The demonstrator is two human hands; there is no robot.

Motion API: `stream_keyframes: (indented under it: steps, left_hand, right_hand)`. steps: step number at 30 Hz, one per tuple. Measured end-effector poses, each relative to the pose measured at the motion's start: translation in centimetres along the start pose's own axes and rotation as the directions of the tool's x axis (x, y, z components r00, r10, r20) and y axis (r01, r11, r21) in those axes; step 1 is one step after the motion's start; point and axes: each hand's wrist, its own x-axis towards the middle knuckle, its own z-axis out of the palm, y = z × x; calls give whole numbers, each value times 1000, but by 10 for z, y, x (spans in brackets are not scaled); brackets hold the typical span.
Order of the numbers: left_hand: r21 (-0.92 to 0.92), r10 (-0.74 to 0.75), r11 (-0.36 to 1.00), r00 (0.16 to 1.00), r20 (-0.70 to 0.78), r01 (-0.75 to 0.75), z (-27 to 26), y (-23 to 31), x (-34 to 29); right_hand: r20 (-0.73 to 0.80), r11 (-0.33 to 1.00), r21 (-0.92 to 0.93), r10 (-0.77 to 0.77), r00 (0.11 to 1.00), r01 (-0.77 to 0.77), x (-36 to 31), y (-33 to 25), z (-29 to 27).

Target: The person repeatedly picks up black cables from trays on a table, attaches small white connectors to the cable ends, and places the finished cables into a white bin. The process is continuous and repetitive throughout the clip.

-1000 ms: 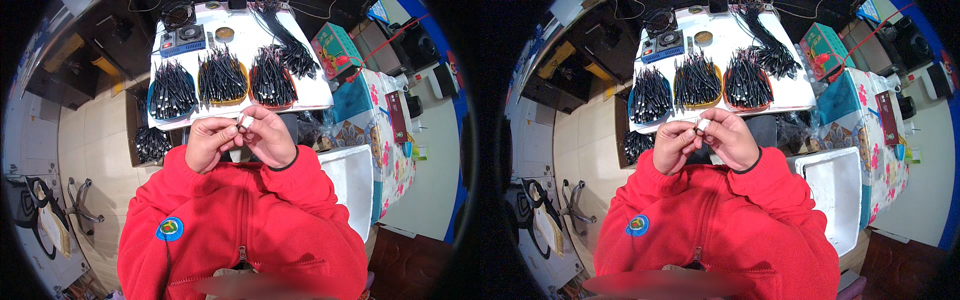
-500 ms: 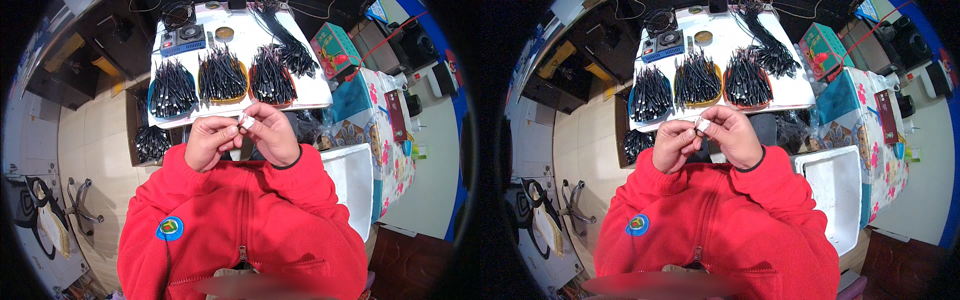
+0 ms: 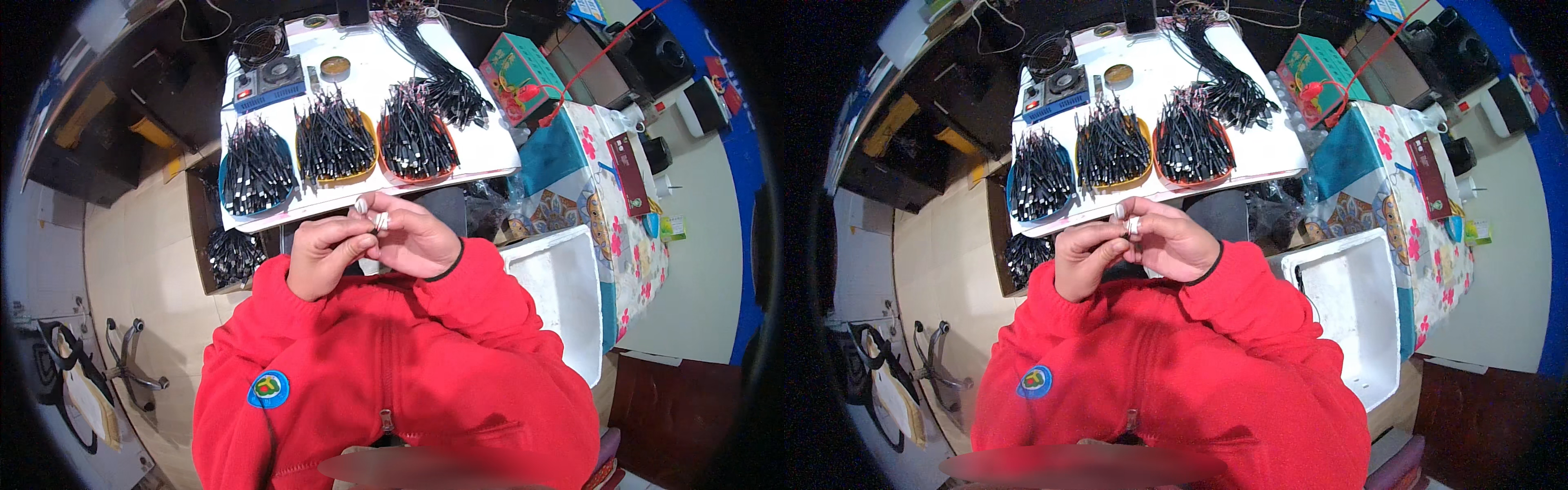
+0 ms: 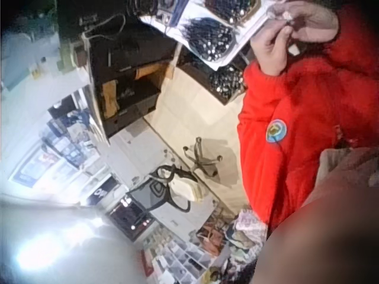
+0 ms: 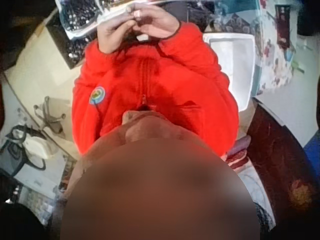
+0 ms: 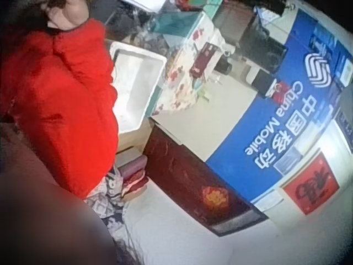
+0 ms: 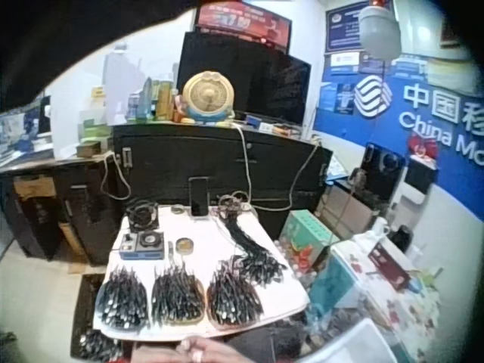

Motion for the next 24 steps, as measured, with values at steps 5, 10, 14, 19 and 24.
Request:
stream_keyframes:
  steps: [5,10,14,19,24]
  left_hand:
    - [-261,-222,945,972,-74,196,-4,-11,9]
    - [-528,-316,834,925,-213,163,-7,-24,26]
    - [-513,-380,832,889,-256,208,-6,-30,29]
    - [-515,-385,832,883,-270,205,-7,-27,29]
    - [-553,-353,823,880,-318,130,3,-18,38]
  right_hand:
    - [-205,707,-703,-298,932,71,1,-41,-29]
    - [-58,-248,-890,-771,634,-383,27,-105,-64]
    - [-80,-419,-711,-750,657,-565,46,-105,-77]
    - [-3,-370,-764,-818,576,-529,52,-99,-67]
    - [210,-383,-870,-858,469,-310,33,-89,-24]
